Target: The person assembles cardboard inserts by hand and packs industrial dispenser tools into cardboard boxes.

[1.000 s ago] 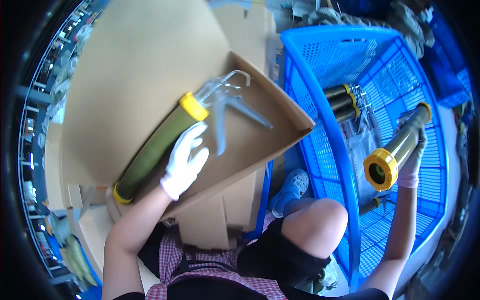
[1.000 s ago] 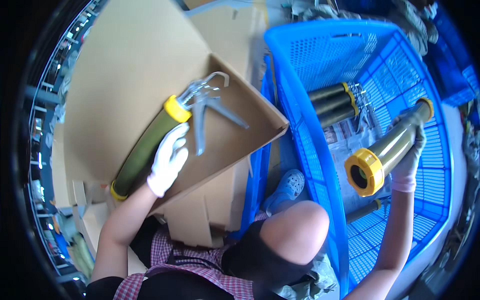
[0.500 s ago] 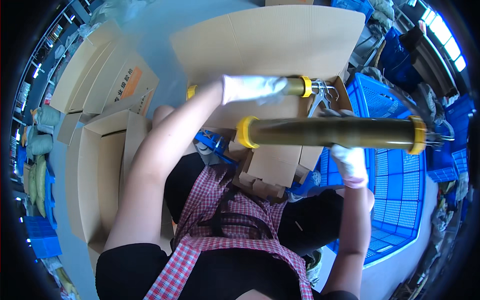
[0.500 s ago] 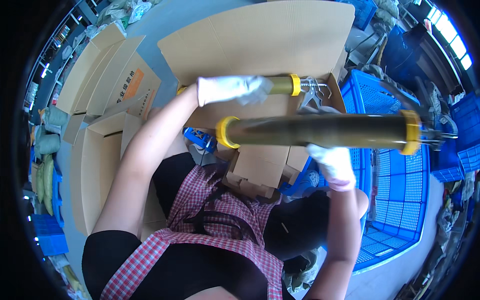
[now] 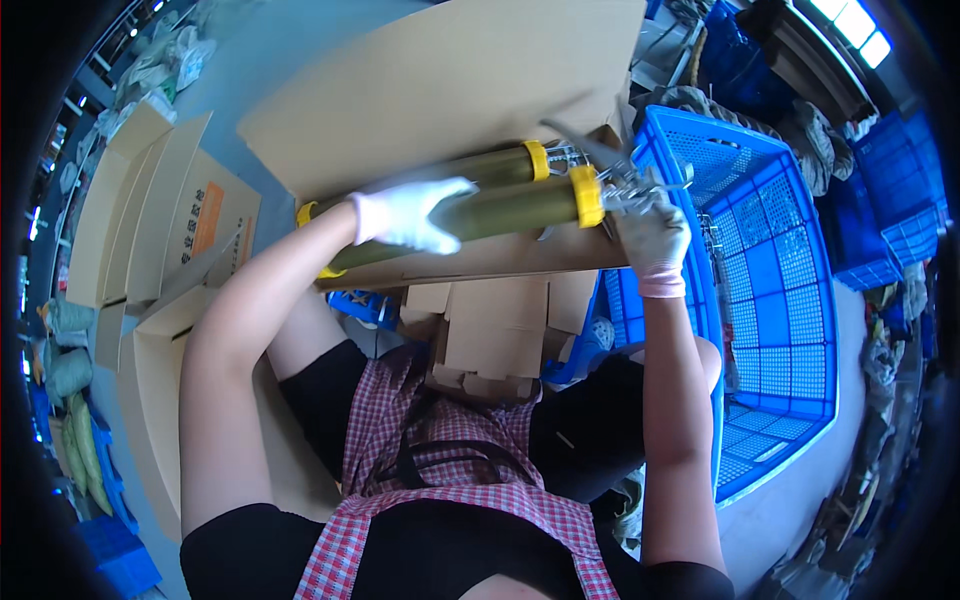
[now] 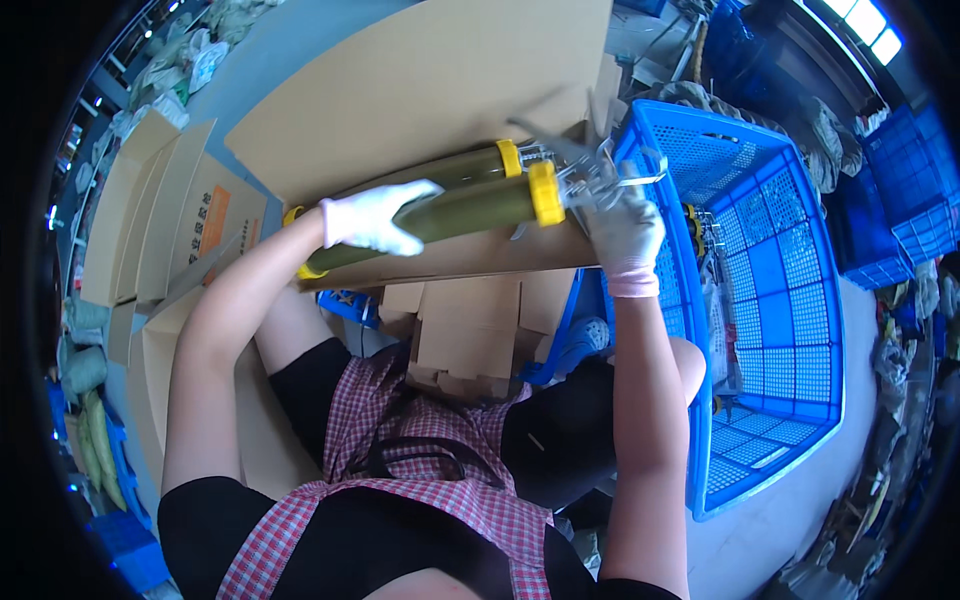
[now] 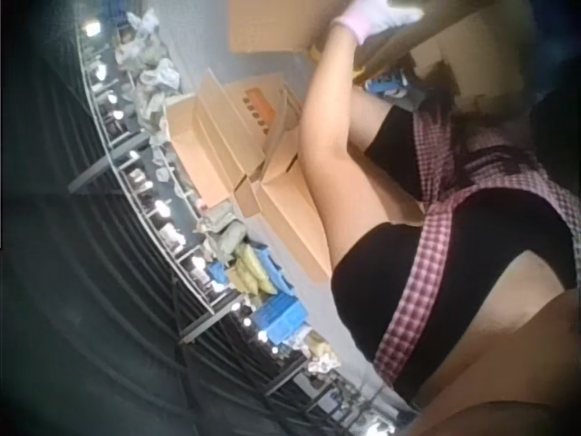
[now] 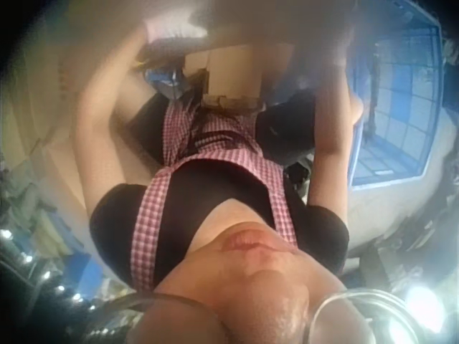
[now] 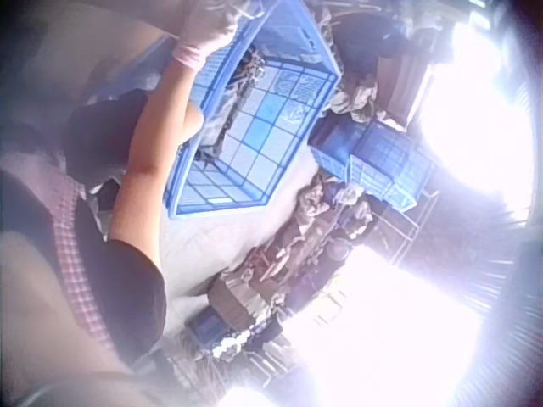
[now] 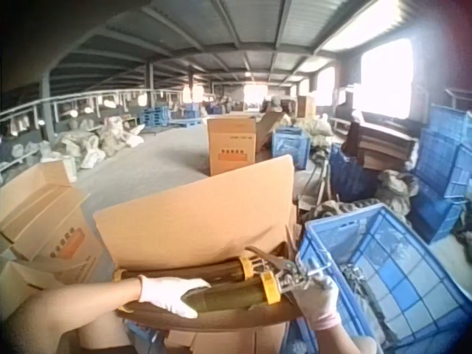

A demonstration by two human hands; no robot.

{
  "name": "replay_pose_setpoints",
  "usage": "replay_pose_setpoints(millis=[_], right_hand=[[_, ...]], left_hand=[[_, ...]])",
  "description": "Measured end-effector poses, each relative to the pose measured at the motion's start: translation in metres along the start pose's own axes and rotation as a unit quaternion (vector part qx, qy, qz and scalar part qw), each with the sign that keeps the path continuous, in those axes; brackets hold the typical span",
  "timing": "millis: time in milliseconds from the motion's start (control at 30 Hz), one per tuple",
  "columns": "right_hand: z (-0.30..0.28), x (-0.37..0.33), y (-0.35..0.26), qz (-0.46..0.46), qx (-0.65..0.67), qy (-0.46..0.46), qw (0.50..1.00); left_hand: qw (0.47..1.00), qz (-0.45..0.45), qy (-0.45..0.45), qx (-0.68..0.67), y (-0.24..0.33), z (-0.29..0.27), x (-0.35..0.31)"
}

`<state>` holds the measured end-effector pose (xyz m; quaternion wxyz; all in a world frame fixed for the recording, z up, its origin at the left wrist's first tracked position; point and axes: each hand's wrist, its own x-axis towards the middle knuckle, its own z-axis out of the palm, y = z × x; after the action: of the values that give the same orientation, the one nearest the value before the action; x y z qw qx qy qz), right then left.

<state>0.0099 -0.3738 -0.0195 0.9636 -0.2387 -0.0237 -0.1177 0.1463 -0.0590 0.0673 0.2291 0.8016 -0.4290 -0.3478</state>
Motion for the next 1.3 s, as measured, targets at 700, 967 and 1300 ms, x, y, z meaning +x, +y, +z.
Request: replay_pose_setpoints(millis=[700,967,1300], right_hand=[[0.016,0.023,0.000,0.001,-0.240,0.157,0.958],[0.026,0.023,-0.008,-0.061,-0.847,0.051,0.526],[0.062,0.046,0.025,0.055,-0.916,0.040,0.394]], left_hand=[[0.993,-0.121,-0.015,-0.006,-0.010,0.015,-0.019],[0.993,-0.061,-0.086,0.046,-0.015,0.018,0.044],[0.995,0.025,0.010,-0.091,-0.043,0.073,0.189]])
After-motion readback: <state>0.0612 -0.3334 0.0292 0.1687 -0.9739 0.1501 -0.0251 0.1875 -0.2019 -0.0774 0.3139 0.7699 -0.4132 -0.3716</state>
